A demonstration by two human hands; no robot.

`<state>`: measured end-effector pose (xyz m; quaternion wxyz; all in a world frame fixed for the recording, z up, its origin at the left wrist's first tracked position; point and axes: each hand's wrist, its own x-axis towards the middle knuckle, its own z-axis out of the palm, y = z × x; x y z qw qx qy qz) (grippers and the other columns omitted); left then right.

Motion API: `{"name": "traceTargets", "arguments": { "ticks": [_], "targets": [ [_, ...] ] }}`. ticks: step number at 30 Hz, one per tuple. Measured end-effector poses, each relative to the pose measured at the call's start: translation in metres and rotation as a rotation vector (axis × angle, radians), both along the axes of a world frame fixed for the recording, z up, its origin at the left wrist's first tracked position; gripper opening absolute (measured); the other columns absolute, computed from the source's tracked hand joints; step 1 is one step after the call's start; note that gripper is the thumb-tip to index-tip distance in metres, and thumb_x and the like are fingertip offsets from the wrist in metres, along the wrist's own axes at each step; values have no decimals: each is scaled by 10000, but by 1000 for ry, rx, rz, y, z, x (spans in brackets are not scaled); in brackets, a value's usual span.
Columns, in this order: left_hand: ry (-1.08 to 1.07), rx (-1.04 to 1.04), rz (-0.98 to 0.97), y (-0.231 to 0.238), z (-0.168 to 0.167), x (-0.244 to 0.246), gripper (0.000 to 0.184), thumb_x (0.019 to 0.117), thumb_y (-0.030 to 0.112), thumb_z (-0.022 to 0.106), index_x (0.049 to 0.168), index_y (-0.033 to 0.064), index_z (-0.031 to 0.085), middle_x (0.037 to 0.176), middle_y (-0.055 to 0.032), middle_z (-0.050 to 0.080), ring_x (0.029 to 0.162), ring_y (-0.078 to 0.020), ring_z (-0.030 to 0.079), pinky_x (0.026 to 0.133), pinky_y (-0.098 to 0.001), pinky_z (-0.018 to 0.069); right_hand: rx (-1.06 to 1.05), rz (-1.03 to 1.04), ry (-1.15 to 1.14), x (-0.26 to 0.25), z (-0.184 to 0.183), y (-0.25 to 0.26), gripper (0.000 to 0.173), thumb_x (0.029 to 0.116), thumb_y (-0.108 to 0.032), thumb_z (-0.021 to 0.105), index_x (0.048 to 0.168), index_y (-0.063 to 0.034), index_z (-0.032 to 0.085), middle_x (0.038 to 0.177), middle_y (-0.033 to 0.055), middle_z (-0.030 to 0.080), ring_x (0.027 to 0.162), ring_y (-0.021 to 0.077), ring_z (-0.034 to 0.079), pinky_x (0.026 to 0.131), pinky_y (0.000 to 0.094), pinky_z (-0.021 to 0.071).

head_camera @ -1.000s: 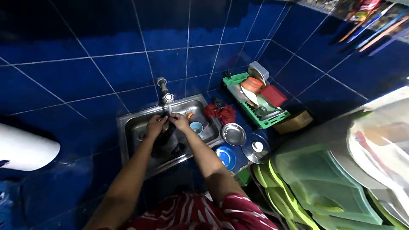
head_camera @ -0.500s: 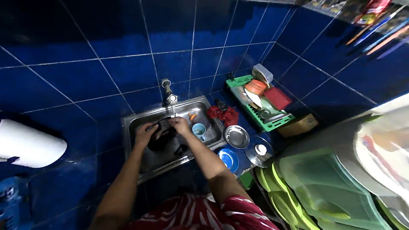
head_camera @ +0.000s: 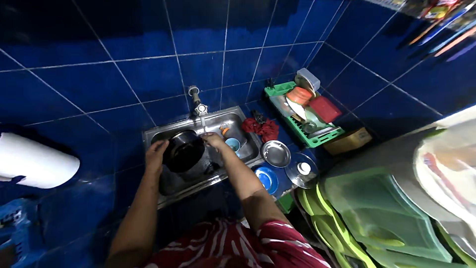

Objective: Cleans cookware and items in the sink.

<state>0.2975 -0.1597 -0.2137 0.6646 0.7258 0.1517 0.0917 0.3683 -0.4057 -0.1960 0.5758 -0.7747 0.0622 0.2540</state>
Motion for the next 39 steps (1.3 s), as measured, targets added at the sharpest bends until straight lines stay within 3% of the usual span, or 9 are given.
{"name": "traceTargets", "arguments": {
  "ticks": [6,12,15,18,22,25,28,32,39],
  "targets": [
    [-4,130,-97,-9,2,2,297,954,256,733,1169,53,708,1196,-108,698,1112,-208,655,973,-438,541,-21,59,-67,-4,7,-2,407,1057,-357,589,1255,-14,685,1255,205,673,1158,298,631,1030,501,484],
    [76,181,-129,-32,13,7,321,955,278,740,1185,59,696,1182,-127,693,1090,-219,659,959,-455,540,203,-113,-4,8,12,3,272,984,-32,641,1249,28,656,1120,168,707,894,179,683,840,354,578],
    [79,216,-173,-40,9,13,348,936,282,763,1188,53,691,1167,-137,698,1074,-230,667,956,-466,546,41,-77,-83,9,16,5,264,986,-183,703,1163,12,686,1033,153,714,857,193,672,819,391,570],
    [74,265,-226,-43,9,16,360,926,297,772,1203,81,692,1150,-122,709,1053,-219,680,942,-460,556,-166,32,-245,14,5,2,358,1004,-213,671,1331,-70,646,1292,211,658,1182,362,640,1013,592,507],
    [19,232,-292,-36,14,11,360,935,245,756,1231,57,676,1215,-129,686,1116,-204,654,979,-419,541,-191,145,-338,23,-9,-10,450,1005,-66,604,1448,-138,587,1544,152,486,1400,320,496,1138,542,438],
    [-30,202,-308,-27,13,5,337,939,205,742,1231,47,682,1228,-102,694,1125,-162,657,984,-361,542,-204,262,-272,28,-2,-16,357,1030,-77,568,1382,-94,627,1445,169,573,1293,297,583,1081,510,487],
    [-29,140,-347,-16,12,-1,314,932,169,723,1215,39,681,1193,-96,697,1075,-148,661,946,-342,549,-280,364,-167,36,0,-14,287,1050,-127,528,1301,-32,629,1090,193,663,886,248,638,818,443,539],
    [157,120,-590,-4,18,-4,353,950,171,687,1268,27,635,1153,-93,687,1002,-134,652,890,-344,553,-441,547,-319,32,22,5,260,1009,-118,568,1209,-27,707,1234,220,686,1194,375,635,1022,610,484],
    [255,238,-495,-55,-4,14,319,1041,242,592,1238,-8,623,1139,-171,652,1006,-216,622,913,-428,522,-234,370,-392,27,14,21,223,1016,-142,625,1180,-25,720,1169,209,710,1077,343,681,976,566,531]
  ]
}}
